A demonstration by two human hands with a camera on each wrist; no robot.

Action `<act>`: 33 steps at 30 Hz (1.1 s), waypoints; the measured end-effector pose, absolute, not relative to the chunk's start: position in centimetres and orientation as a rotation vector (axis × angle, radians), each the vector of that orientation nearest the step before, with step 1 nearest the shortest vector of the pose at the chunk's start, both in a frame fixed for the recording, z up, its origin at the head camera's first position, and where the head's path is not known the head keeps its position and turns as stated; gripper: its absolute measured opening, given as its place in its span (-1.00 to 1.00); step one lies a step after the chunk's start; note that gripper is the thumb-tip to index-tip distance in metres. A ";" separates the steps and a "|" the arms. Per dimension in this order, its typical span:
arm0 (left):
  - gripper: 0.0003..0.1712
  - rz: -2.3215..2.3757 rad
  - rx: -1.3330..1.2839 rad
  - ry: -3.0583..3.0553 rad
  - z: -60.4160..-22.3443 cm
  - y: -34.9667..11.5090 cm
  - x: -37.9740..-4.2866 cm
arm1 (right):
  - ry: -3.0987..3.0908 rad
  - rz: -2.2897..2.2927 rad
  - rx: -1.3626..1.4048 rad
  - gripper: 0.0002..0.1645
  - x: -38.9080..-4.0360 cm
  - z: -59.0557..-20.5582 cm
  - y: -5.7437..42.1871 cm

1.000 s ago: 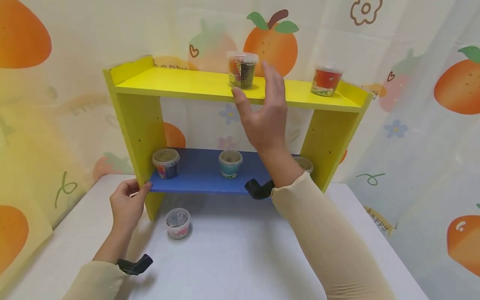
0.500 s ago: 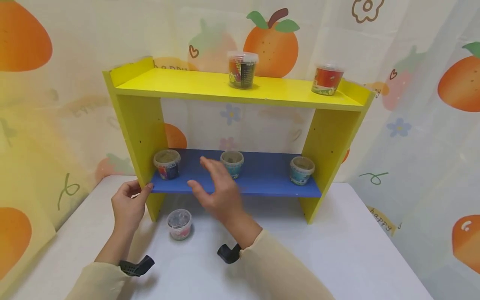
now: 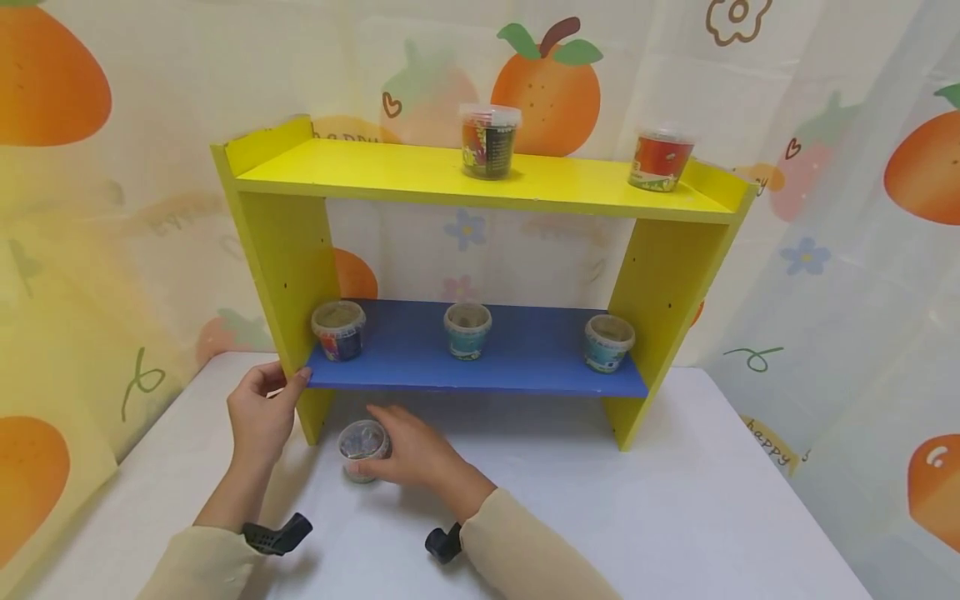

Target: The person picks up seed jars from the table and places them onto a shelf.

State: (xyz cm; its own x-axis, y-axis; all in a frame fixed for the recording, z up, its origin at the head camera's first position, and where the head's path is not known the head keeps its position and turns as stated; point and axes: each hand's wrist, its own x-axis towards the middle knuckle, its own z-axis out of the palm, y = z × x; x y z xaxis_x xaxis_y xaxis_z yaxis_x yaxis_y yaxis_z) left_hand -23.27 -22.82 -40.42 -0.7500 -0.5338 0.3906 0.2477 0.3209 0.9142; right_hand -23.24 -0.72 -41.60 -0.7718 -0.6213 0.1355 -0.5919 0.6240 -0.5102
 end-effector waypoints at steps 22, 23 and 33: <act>-0.63 -1.481 0.268 -1.920 -40.6 -22.8 -23.3 | 2.529 -1.297 -0.676 -0.13 -23.6 -44.0 -1.3; -0.63 -1.478 0.271 -1.921 -40.6 -22.8 -23.3 | 2.515 -1.308 -0.664 -0.14 -23.6 -44.1 -1.4; -0.61 -1.479 0.271 -1.944 -40.6 -22.7 -23.3 | 2.467 -1.328 -0.622 -0.15 -23.8 -44.6 -1.6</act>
